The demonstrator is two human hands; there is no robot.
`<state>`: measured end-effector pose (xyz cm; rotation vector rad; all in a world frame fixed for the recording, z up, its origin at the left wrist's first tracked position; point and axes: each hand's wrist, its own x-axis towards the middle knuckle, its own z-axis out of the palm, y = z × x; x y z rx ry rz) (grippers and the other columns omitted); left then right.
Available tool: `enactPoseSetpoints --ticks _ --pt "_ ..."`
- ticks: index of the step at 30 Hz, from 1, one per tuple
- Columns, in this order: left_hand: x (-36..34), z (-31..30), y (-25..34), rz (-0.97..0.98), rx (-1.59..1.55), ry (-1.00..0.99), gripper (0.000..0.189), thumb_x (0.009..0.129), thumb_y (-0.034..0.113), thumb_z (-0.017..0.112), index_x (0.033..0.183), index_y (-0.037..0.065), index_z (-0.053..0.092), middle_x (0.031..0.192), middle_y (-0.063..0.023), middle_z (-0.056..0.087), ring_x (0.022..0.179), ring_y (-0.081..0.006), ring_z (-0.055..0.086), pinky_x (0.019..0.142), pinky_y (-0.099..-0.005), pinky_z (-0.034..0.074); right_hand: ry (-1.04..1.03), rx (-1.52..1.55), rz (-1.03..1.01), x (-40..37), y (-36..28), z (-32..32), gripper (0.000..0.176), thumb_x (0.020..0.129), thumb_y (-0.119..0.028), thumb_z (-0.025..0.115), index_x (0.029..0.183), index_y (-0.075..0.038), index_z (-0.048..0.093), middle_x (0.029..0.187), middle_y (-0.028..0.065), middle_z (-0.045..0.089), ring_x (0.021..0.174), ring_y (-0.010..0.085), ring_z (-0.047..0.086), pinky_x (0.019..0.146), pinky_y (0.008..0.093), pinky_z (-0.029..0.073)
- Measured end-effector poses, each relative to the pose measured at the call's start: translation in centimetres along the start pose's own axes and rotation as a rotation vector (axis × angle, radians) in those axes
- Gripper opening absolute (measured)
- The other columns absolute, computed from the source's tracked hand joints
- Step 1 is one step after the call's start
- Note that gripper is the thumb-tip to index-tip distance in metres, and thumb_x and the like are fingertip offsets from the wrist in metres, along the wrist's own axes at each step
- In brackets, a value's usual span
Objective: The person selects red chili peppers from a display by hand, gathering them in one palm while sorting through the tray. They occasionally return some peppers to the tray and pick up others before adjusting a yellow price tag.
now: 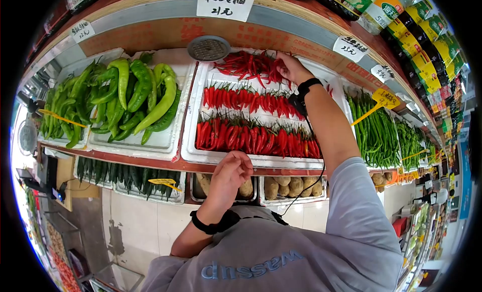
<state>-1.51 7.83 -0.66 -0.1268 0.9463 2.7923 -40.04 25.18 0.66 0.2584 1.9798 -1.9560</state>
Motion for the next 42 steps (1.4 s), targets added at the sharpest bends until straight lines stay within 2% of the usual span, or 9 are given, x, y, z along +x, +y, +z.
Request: enactPoseSetpoints --ticks 10,14,16,20,25,31,33,39,42 --pt "1.0 0.3 -0.9 -0.050 -0.042 -0.029 0.017 0.090 0.024 0.046 0.097 0.009 0.051 0.093 -0.0046 0.055 0.087 -0.0155 0.052 0.082 -0.0296 0.041 -0.168 0.360 0.004 -5.0 -3.9 -2.1 0.015 0.084 -0.023 0.064 0.080 -0.011 0.056 0.071 0.0011 0.054 0.056 0.0110 0.049 0.043 0.0165 0.040" --pt "1.7 2.0 -1.0 -0.049 -0.055 -0.031 0.025 0.092 0.028 0.045 0.107 0.008 0.050 0.106 -0.0085 0.058 0.097 -0.0190 0.055 0.086 -0.0320 0.043 -0.213 0.430 0.093 -10.2 -5.5 -1.8 0.015 0.085 -0.021 0.063 0.082 -0.008 0.055 0.070 0.0014 0.052 0.053 0.0104 0.043 0.043 0.0188 0.037" --pt "2.2 3.3 -0.9 -0.067 -0.053 -0.016 0.029 0.092 0.029 0.044 0.112 0.008 0.049 0.112 -0.0099 0.058 0.102 -0.0203 0.055 0.088 -0.0324 0.043 -0.325 0.356 0.073 -12.6 -5.2 -2.1 0.015 0.086 -0.021 0.062 0.083 -0.008 0.055 0.069 0.0022 0.053 0.051 0.0102 0.044 0.042 0.0177 0.037" --pt "3.3 6.0 -0.6 -0.037 -0.104 -0.066 0.063 0.093 0.048 0.041 0.140 0.006 0.032 0.144 -0.0147 0.035 0.134 -0.0288 0.035 0.100 -0.0444 0.036 -0.480 0.233 0.051 -21.1 -3.6 -1.1 0.012 0.086 -0.020 0.059 0.084 -0.009 0.056 0.067 0.0011 0.059 0.048 0.0080 0.051 0.040 0.0184 0.040" --pt "4.3 8.2 -2.2 -0.140 -0.296 -0.236 0.054 0.093 0.052 0.036 0.131 0.014 0.042 0.121 -0.0061 0.055 0.111 -0.0229 0.053 0.095 -0.0514 0.041 -0.638 -0.474 -0.161 -28.5 0.4 -1.2 0.023 0.081 -0.023 0.062 0.091 -0.004 0.055 0.068 0.0040 0.061 0.047 0.0082 0.054 0.042 0.0209 0.043" --pt "3.1 8.7 -6.3 -0.196 -0.233 -0.086 0.041 0.097 0.040 0.035 0.129 0.016 0.043 0.123 -0.0049 0.053 0.112 -0.0200 0.053 0.091 -0.0413 0.045 -0.285 -0.818 -0.723 -31.3 6.4 -2.7 0.032 0.075 -0.015 0.071 0.095 0.002 0.052 0.077 0.0117 0.063 0.064 0.0215 0.063 0.060 0.0324 0.050" --pt "2.9 8.7 -7.3 -0.192 -0.206 0.011 0.039 0.097 0.039 0.035 0.127 0.016 0.045 0.125 -0.0034 0.053 0.115 -0.0195 0.052 0.090 -0.0400 0.045 -0.280 -0.759 -0.577 -32.4 7.0 -3.0 0.035 0.072 -0.012 0.074 0.096 0.000 0.053 0.080 0.0125 0.064 0.064 0.0233 0.063 0.059 0.0323 0.049" --pt "3.8 7.9 -9.4 -0.262 -0.450 0.039 0.039 0.097 0.037 0.034 0.121 0.012 0.052 0.126 -0.0037 0.054 0.117 -0.0218 0.051 0.098 -0.0394 0.040 -0.009 -0.544 -0.675 -33.9 10.0 -3.1 0.038 0.072 -0.005 0.074 0.104 -0.001 0.056 0.081 0.0133 0.064 0.063 0.0217 0.063 0.057 0.0310 0.050" --pt "3.6 9.4 -9.8 -0.192 -0.464 0.038 0.040 0.097 0.036 0.033 0.121 0.010 0.052 0.126 -0.0062 0.054 0.118 -0.0232 0.050 0.100 -0.0386 0.039 0.052 -0.523 -0.704 -34.3 10.9 -3.9 0.025 0.074 -0.003 0.070 0.097 0.002 0.061 0.086 0.0163 0.063 0.070 0.0296 0.063 0.063 0.0352 0.050"
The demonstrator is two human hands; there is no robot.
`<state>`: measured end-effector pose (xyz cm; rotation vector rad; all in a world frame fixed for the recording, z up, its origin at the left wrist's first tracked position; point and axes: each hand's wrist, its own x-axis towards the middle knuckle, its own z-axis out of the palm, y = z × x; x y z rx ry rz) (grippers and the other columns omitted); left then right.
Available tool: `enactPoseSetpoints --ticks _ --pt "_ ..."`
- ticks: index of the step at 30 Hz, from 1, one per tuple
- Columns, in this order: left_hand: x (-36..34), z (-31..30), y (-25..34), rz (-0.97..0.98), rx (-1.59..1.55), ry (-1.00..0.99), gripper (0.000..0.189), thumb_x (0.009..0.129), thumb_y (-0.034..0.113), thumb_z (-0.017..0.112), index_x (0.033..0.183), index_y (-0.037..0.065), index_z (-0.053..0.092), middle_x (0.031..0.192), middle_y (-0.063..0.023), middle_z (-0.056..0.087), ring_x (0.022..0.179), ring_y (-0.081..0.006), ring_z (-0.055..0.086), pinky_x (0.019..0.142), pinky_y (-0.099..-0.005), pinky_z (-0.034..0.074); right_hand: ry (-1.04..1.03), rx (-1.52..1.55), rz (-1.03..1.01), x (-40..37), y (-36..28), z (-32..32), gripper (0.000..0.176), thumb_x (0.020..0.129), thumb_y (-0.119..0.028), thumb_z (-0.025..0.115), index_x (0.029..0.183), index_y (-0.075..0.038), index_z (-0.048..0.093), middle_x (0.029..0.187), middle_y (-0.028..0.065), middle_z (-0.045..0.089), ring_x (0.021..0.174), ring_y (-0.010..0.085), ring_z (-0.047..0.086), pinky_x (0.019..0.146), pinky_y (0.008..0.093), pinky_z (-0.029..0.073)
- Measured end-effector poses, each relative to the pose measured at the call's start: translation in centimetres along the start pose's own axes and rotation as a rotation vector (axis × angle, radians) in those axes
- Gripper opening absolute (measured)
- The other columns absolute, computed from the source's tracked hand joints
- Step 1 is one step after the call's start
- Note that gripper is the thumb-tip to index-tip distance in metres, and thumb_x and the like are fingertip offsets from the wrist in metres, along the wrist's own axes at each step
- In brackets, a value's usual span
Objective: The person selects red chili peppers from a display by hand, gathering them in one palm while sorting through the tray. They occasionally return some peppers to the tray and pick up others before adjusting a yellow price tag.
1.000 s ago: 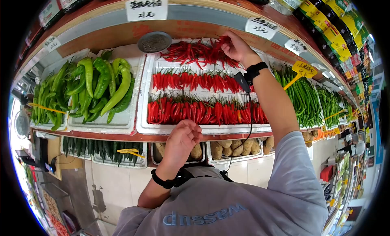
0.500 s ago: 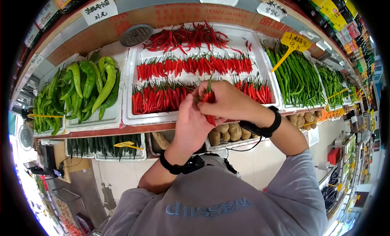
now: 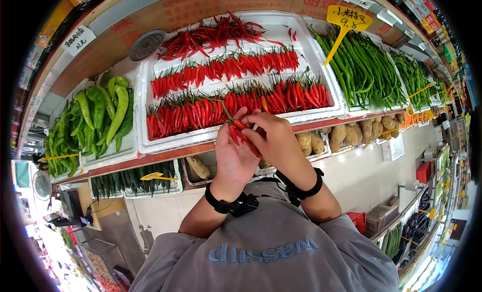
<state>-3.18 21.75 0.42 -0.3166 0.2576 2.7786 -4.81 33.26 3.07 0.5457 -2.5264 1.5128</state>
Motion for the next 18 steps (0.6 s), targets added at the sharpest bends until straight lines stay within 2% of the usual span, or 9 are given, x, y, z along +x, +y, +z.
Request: enactPoseSetpoints --ticks 1,5,6,9,10,11,14,17,18 --pt "-0.1 0.4 -0.3 0.031 0.042 -0.009 0.041 0.098 0.035 0.031 0.122 0.010 0.052 0.126 -0.0080 0.055 0.119 -0.0240 0.049 0.101 -0.0381 0.039 0.040 -0.026 -0.043 -0.2 0.3 -0.2 0.020 0.075 -0.004 0.068 0.092 0.004 0.061 0.089 0.0186 0.063 0.076 0.0346 0.062 0.066 0.0386 0.050" --pt "0.0 0.1 -0.6 0.032 0.046 0.022 0.042 0.096 0.041 0.035 0.123 0.014 0.052 0.129 -0.0061 0.053 0.119 -0.0218 0.048 0.101 -0.0446 0.036 0.098 0.006 -0.021 -0.8 0.7 -1.2 0.014 0.076 -0.003 0.067 0.089 0.002 0.066 0.081 0.0174 0.061 0.073 0.0341 0.060 0.065 0.0379 0.049" --pt "-0.1 0.4 -0.7 0.031 0.073 0.058 0.041 0.095 0.043 0.038 0.120 0.015 0.053 0.121 -0.0052 0.057 0.113 -0.0209 0.051 0.098 -0.0473 0.036 0.076 0.086 0.020 -1.1 0.8 -1.5 0.013 0.079 -0.005 0.067 0.090 0.002 0.068 0.078 0.0136 0.060 0.068 0.0264 0.059 0.061 0.0336 0.046" --pt "0.4 -1.0 -0.5 0.004 0.024 0.021 0.037 0.094 0.041 0.041 0.116 0.015 0.055 0.110 -0.0033 0.062 0.104 -0.0200 0.056 0.094 -0.0488 0.038 0.023 0.320 0.128 -1.6 1.3 -2.9 0.013 0.083 -0.007 0.067 0.092 0.003 0.068 0.076 0.0085 0.059 0.067 0.0161 0.057 0.059 0.0287 0.044" --pt "0.4 -1.3 -0.6 0.004 0.034 0.122 0.033 0.094 0.040 0.043 0.112 0.015 0.056 0.098 -0.0020 0.063 0.096 -0.0188 0.058 0.092 -0.0488 0.039 -0.008 0.428 0.174 -1.6 1.5 -3.8 0.014 0.085 -0.009 0.067 0.092 0.003 0.068 0.076 0.0051 0.059 0.068 0.0101 0.054 0.059 0.0264 0.042" --pt "0.1 -1.2 -0.6 -0.025 0.014 0.050 0.031 0.094 0.038 0.045 0.110 0.014 0.056 0.091 -0.0014 0.059 0.085 -0.0162 0.056 0.090 -0.0476 0.040 -0.009 0.489 0.200 -1.6 3.0 -4.3 0.014 0.085 -0.009 0.066 0.093 0.001 0.069 0.077 0.0059 0.060 0.068 0.0103 0.054 0.059 0.0264 0.042" --pt "-0.3 -0.9 -0.3 -0.067 0.012 0.073 0.030 0.096 0.038 0.043 0.106 0.013 0.055 0.080 -0.0002 0.047 0.069 -0.0123 0.044 0.087 -0.0433 0.042 0.021 0.162 0.108 1.0 3.5 -9.3 0.017 0.086 -0.014 0.067 0.093 0.001 0.069 0.077 0.0061 0.063 0.068 0.0102 0.057 0.060 0.0254 0.045" --pt "-0.8 -1.1 -0.4 -0.080 0.033 0.037 0.031 0.097 0.040 0.041 0.104 0.012 0.053 0.077 -0.0001 0.042 0.068 -0.0116 0.042 0.085 -0.0423 0.043 0.111 -0.251 -0.099 6.1 6.9 -13.5 0.018 0.085 -0.018 0.068 0.092 -0.001 0.070 0.077 0.0083 0.068 0.067 0.0120 0.061 0.061 0.0268 0.048" --pt "-1.1 -0.4 -0.5 -0.082 0.061 0.085 0.032 0.098 0.041 0.037 0.103 0.012 0.051 0.075 0.0004 0.040 0.065 -0.0108 0.040 0.085 -0.0424 0.043 0.090 -0.330 -0.060 8.1 7.6 -14.5 0.017 0.084 -0.018 0.067 0.090 -0.002 0.070 0.078 0.0111 0.068 0.067 0.0161 0.063 0.062 0.0285 0.049"
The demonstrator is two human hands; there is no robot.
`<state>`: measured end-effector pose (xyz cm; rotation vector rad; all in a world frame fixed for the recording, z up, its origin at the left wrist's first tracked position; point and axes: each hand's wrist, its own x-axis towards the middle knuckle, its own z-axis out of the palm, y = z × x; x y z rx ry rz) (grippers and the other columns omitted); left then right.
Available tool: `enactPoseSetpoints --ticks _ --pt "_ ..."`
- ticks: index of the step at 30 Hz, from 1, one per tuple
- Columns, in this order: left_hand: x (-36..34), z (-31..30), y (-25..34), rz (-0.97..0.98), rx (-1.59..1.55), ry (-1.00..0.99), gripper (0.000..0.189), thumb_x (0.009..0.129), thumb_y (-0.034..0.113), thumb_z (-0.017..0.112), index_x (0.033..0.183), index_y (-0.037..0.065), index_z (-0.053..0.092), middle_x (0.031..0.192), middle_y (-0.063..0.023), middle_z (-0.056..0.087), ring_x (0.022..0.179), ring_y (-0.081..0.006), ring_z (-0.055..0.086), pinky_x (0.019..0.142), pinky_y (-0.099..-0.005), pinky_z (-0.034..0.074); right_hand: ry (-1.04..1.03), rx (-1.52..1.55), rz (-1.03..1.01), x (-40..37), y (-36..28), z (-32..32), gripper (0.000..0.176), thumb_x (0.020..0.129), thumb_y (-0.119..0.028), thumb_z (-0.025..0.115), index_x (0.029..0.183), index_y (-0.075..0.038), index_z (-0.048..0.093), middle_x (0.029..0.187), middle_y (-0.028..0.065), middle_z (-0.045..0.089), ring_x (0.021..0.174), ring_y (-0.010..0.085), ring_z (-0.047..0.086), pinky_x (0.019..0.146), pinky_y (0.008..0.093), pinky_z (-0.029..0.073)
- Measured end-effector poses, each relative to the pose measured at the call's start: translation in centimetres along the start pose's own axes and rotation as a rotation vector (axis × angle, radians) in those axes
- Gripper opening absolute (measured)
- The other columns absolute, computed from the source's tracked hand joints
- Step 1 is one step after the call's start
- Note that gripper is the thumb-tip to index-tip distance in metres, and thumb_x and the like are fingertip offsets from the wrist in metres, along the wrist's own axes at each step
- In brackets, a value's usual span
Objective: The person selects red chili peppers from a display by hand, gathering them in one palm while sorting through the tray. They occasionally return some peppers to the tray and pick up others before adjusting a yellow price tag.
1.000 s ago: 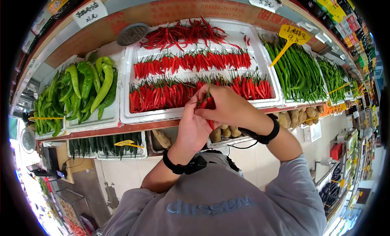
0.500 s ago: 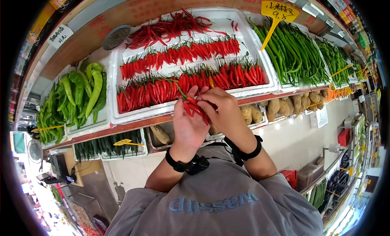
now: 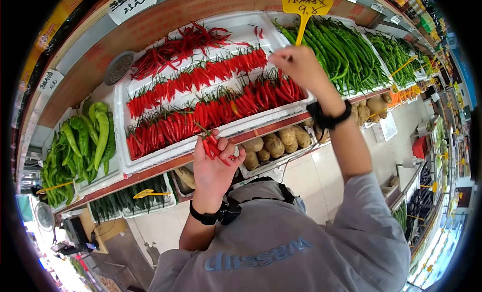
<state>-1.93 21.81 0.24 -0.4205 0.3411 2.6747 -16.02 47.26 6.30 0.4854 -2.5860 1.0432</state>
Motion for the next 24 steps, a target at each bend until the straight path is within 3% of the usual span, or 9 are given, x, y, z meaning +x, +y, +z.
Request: enactPoseSetpoints --ticks 3,5,9,11,13,16,20,22,24 --pt "-0.2 -0.3 0.2 -0.026 0.011 -0.062 0.033 0.099 0.041 0.035 0.103 0.012 0.051 0.075 0.0009 0.040 0.063 -0.0105 0.039 0.084 -0.0427 0.043 -0.154 -0.375 0.022 6.2 3.9 0.2 0.019 0.079 -0.021 0.067 0.080 -0.002 0.068 0.083 0.0162 0.068 0.078 0.0317 0.066 0.071 0.0366 0.051" --pt "-0.4 -0.2 0.3 -0.015 0.033 -0.089 0.030 0.098 0.039 0.039 0.103 0.013 0.053 0.077 0.0015 0.039 0.063 -0.0096 0.039 0.087 -0.0426 0.043 -0.245 -0.451 0.017 8.8 7.5 2.2 0.017 0.077 -0.019 0.065 0.077 -0.002 0.067 0.086 0.0188 0.067 0.082 0.0362 0.064 0.076 0.0406 0.051" --pt "-1.1 0.5 0.8 0.020 0.094 -0.054 0.033 0.099 0.041 0.035 0.102 0.014 0.053 0.075 0.0022 0.039 0.062 -0.0089 0.038 0.088 -0.0451 0.042 -0.277 -0.641 -0.009 11.0 11.4 5.6 0.018 0.075 -0.016 0.063 0.080 0.000 0.067 0.086 0.0227 0.066 0.084 0.0374 0.064 0.080 0.0425 0.050" --pt "-1.5 0.6 1.0 0.035 0.115 -0.060 0.034 0.100 0.042 0.033 0.102 0.014 0.052 0.075 0.0025 0.039 0.062 -0.0085 0.037 0.088 -0.0450 0.042 -0.242 -0.616 0.128 10.8 11.7 6.3 0.022 0.074 -0.014 0.061 0.082 0.005 0.065 0.085 0.0263 0.064 0.087 0.0389 0.063 0.083 0.0420 0.050" --pt "-1.7 0.7 1.2 0.056 0.124 -0.051 0.034 0.100 0.042 0.032 0.102 0.014 0.052 0.075 0.0030 0.039 0.061 -0.0083 0.037 0.088 -0.0454 0.042 -0.344 -0.670 0.074 11.8 13.5 7.2 0.021 0.075 -0.009 0.060 0.083 0.010 0.064 0.087 0.0262 0.065 0.084 0.0370 0.066 0.078 0.0414 0.053" --pt "-1.6 0.4 1.6 0.083 0.137 -0.032 0.034 0.100 0.041 0.032 0.102 0.015 0.052 0.075 0.0034 0.040 0.061 -0.0083 0.037 0.087 -0.0458 0.043 -0.263 -0.249 0.539 11.2 10.7 6.3 0.017 0.075 -0.003 0.060 0.082 0.011 0.065 0.088 0.0248 0.066 0.069 0.0328 0.069 0.063 0.0398 0.056" --pt "-1.4 0.4 1.6 0.086 0.123 -0.029 0.033 0.099 0.041 0.033 0.102 0.014 0.053 0.076 0.0035 0.041 0.061 -0.0085 0.038 0.087 -0.0454 0.043 -0.478 -0.395 0.547 11.8 12.1 6.3 0.016 0.075 -0.004 0.060 0.078 0.010 0.065 0.085 0.0257 0.066 0.069 0.0335 0.068 0.063 0.0395 0.056" --pt "-1.2 0.5 1.4 0.083 0.123 -0.036 0.034 0.099 0.041 0.033 0.102 0.014 0.054 0.076 0.0034 0.041 0.062 -0.0086 0.038 0.086 -0.0452 0.043 -0.641 -0.719 0.109 10.9 11.1 5.6 0.014 0.074 -0.003 0.060 0.074 0.010 0.065 0.081 0.0264 0.065 0.069 0.0327 0.069 0.062 0.0393 0.056" --pt "-1.0 0.5 1.3 0.056 0.115 -0.039 0.034 0.100 0.040 0.034 0.103 0.014 0.054 0.076 0.0030 0.040 0.062 -0.0089 0.038 0.086 -0.0447 0.043 -0.600 -0.628 0.259 11.1 11.8 6.3 0.013 0.074 -0.003 0.061 0.075 0.010 0.065 0.080 0.0266 0.065 0.069 0.0327 0.069 0.062 0.0395 0.056"
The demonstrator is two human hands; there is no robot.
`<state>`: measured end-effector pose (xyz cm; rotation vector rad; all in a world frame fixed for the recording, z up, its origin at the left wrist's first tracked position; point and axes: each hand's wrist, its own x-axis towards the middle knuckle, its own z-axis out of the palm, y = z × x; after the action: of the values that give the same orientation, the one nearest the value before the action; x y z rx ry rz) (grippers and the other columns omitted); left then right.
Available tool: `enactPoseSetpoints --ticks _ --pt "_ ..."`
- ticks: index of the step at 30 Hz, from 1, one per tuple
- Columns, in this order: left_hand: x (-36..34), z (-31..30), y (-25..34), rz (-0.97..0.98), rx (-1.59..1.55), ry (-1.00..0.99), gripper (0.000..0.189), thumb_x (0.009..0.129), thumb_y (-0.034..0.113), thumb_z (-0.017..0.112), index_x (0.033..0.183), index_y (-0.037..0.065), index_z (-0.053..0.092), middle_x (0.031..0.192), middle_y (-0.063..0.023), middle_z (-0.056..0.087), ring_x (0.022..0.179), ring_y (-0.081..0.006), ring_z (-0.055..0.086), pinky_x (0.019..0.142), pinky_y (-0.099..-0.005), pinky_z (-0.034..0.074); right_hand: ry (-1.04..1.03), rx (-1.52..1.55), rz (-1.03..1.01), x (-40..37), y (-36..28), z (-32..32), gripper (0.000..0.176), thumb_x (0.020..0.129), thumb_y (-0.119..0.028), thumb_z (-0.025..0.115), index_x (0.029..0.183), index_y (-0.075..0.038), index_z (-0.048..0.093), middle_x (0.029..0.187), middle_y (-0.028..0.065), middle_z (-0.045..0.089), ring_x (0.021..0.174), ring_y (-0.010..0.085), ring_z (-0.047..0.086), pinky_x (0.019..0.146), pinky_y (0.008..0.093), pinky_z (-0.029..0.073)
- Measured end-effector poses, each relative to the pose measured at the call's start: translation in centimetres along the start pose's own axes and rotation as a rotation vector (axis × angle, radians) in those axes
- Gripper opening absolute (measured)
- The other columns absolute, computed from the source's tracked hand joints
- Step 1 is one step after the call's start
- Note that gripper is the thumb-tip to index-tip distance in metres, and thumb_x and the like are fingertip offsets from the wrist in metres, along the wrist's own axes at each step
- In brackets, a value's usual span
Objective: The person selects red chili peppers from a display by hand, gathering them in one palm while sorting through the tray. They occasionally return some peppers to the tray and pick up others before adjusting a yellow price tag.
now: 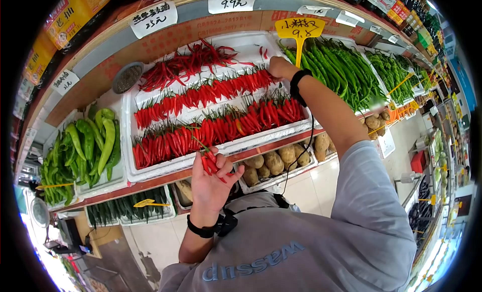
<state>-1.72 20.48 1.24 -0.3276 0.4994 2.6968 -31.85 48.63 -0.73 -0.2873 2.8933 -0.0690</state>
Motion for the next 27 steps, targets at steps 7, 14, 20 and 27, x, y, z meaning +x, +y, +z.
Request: enactPoseSetpoints --ticks 7,14,20,27 --pt "0.3 0.3 -0.5 -0.018 -0.008 0.003 0.036 0.100 0.042 0.032 0.102 0.013 0.052 0.074 0.0012 0.039 0.063 -0.0105 0.038 0.086 -0.0457 0.043 -0.010 0.124 0.111 -2.1 -1.5 -1.5 0.015 0.077 0.001 0.056 0.085 0.011 0.064 0.084 0.0284 0.065 0.078 0.0340 0.069 0.067 0.0402 0.056" --pt "1.1 -0.3 -0.9 -0.036 -0.083 -0.021 0.028 0.099 0.033 0.040 0.105 0.009 0.054 0.076 0.0022 0.040 0.061 -0.0088 0.036 0.064 -0.0269 0.036 0.421 0.335 -0.337 -12.8 -8.9 -4.1 0.018 0.082 -0.017 0.061 0.088 -0.002 0.068 0.074 0.0168 0.066 0.068 0.0274 0.066 0.065 0.0348 0.052" --pt "2.1 0.2 -2.9 0.066 0.125 -0.016 0.017 0.098 0.028 0.044 0.101 0.014 0.052 0.078 0.0035 0.044 0.062 -0.0076 0.038 0.057 -0.0228 0.032 -0.061 0.771 -0.513 -21.3 -15.5 -3.2 0.027 0.083 -0.026 0.070 0.089 -0.001 0.062 0.069 0.0062 0.063 0.061 0.0099 0.059 0.054 0.0251 0.045" --pt "2.8 -1.6 -3.2 0.007 -0.045 -0.273 0.019 0.098 0.023 0.041 0.108 0.011 0.050 0.096 0.0005 0.054 0.071 -0.0089 0.049 0.064 -0.0243 0.041 -0.285 1.084 -0.499 -21.4 -14.8 -0.4 0.018 0.081 -0.007 0.071 0.092 -0.001 0.058 0.087 0.0049 0.063 0.071 0.0096 0.061 0.064 0.0248 0.050"
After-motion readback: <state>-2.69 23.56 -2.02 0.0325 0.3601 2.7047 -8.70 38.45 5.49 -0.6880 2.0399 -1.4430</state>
